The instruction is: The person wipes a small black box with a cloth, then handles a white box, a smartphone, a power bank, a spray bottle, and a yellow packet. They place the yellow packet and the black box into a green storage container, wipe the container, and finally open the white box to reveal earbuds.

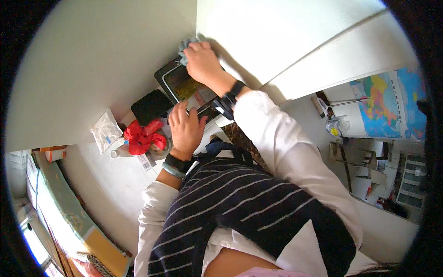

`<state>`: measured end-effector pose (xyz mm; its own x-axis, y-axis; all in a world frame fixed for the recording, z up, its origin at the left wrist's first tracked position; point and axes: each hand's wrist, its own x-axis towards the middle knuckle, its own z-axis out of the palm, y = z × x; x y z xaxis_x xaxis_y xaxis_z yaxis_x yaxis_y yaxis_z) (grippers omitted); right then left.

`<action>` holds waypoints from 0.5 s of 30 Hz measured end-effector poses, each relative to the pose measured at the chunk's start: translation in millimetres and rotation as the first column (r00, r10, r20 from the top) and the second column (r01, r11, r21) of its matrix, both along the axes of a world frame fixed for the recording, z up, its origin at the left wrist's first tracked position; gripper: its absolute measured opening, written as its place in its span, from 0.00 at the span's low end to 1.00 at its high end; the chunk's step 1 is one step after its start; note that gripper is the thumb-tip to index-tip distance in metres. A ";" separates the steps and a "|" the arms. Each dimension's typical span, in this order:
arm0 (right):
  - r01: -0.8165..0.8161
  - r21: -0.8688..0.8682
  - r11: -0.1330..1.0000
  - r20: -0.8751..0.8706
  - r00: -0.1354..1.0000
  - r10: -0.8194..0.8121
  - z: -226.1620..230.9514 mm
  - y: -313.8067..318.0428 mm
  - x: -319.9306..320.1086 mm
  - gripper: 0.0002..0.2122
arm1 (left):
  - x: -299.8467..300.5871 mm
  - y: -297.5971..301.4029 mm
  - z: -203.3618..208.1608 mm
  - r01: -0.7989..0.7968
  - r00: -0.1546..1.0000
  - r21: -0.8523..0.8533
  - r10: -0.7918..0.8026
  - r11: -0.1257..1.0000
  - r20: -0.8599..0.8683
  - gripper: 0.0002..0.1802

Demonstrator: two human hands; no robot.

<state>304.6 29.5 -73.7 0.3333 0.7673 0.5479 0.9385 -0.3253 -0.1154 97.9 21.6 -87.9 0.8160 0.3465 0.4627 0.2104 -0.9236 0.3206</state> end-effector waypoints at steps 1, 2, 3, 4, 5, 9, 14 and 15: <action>-0.027 -0.274 0.961 -0.037 0.999 0.018 -7.8 13.2 1.5 0.11 | 3.0 7.1 -0.1 0.115 0.992 0.048 -0.113 0.992 -0.052 0.31; -0.037 -0.173 0.984 0.035 0.998 0.044 -17.9 16.8 -2.5 0.12 | 9.3 10.8 -1.4 0.190 0.979 0.053 -0.185 0.980 -0.083 0.35; -0.001 -0.177 0.984 0.070 0.997 0.013 -24.7 19.5 -2.4 0.13 | 14.6 14.3 -3.0 0.265 0.960 0.054 -0.257 0.963 -0.114 0.40; 0.033 -0.202 0.979 0.092 0.996 -0.014 -28.6 20.3 1.5 0.14 | 16.9 15.2 -5.3 0.244 0.955 0.055 -0.230 0.968 -0.188 0.40; 0.080 -0.301 0.950 0.084 0.995 -0.058 -30.9 18.8 4.7 0.15 | 19.0 15.8 -8.0 0.223 0.944 0.056 -0.202 0.973 -0.261 0.40; 0.142 -0.424 0.894 0.062 0.990 -0.128 -24.1 5.6 16.6 0.16 | 19.3 13.2 -19.0 0.187 0.947 0.053 -0.165 0.981 -0.276 0.39; 0.218 -0.471 0.855 0.190 0.971 -0.143 -20.3 -27.3 -19.9 0.14 | 19.0 12.7 -25.2 0.173 0.965 0.040 -0.162 0.984 -0.206 0.38; 0.233 -0.513 0.826 0.226 0.965 -0.132 -20.6 -39.2 -29.0 0.14 | 19.4 12.9 -25.0 0.175 0.968 0.044 -0.164 0.984 -0.190 0.38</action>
